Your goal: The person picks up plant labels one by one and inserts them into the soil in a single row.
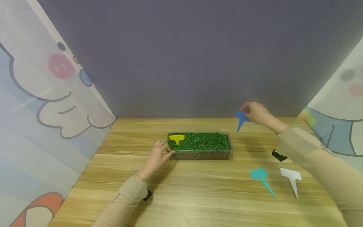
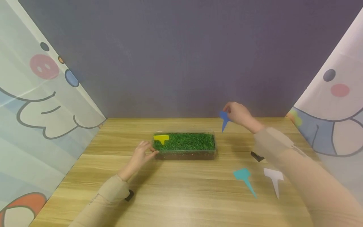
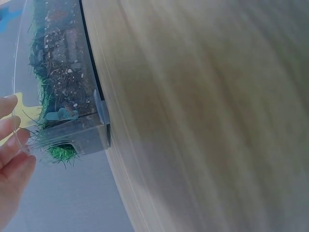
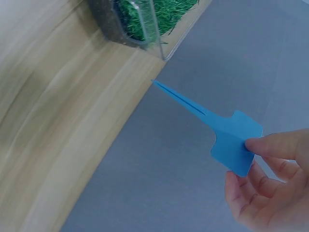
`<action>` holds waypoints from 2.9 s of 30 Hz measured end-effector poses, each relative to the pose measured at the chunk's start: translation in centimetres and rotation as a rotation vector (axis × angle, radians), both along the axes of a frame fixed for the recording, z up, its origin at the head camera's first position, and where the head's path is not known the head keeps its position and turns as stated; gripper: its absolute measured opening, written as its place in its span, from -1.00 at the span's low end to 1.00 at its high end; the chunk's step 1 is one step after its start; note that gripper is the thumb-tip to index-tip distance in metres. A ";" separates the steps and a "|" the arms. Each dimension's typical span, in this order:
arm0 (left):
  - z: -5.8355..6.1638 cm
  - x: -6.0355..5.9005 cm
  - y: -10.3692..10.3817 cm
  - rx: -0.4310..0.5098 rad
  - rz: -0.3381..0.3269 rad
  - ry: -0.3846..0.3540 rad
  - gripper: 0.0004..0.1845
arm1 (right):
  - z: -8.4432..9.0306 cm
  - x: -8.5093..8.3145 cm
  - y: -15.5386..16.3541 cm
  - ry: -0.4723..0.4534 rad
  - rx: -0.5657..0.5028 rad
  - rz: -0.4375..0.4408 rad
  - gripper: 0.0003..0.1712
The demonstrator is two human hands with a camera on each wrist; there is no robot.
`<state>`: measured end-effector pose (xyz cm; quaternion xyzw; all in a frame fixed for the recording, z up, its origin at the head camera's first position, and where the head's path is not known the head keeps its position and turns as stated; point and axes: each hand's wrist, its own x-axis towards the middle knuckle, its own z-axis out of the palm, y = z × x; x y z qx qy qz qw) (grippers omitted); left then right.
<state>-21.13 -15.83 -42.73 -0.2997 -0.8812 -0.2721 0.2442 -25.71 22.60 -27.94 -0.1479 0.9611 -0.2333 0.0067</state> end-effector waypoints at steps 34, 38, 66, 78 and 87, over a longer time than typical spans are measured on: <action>0.5 0.2 0.1 -0.012 0.050 -0.053 -0.82 | 0.6 -1.0 -9.8 0.031 -0.021 0.121 -0.75; 0.5 0.1 0.1 -0.012 0.048 -0.044 -0.82 | 0.4 -0.8 -11.0 0.026 -0.032 0.134 -0.77; 0.3 0.0 -0.1 -0.015 0.040 -0.020 -0.82 | -2.2 -0.1 -14.7 -0.042 -0.122 0.219 -0.79; 0.3 0.0 -0.1 -0.017 0.045 -0.029 -0.82 | -3.4 -0.1 -15.1 -0.036 -0.129 0.275 -0.79; 0.3 0.0 -0.2 -0.013 0.045 -0.037 -0.82 | -4.0 -0.2 -15.5 -0.040 -0.119 0.265 -0.76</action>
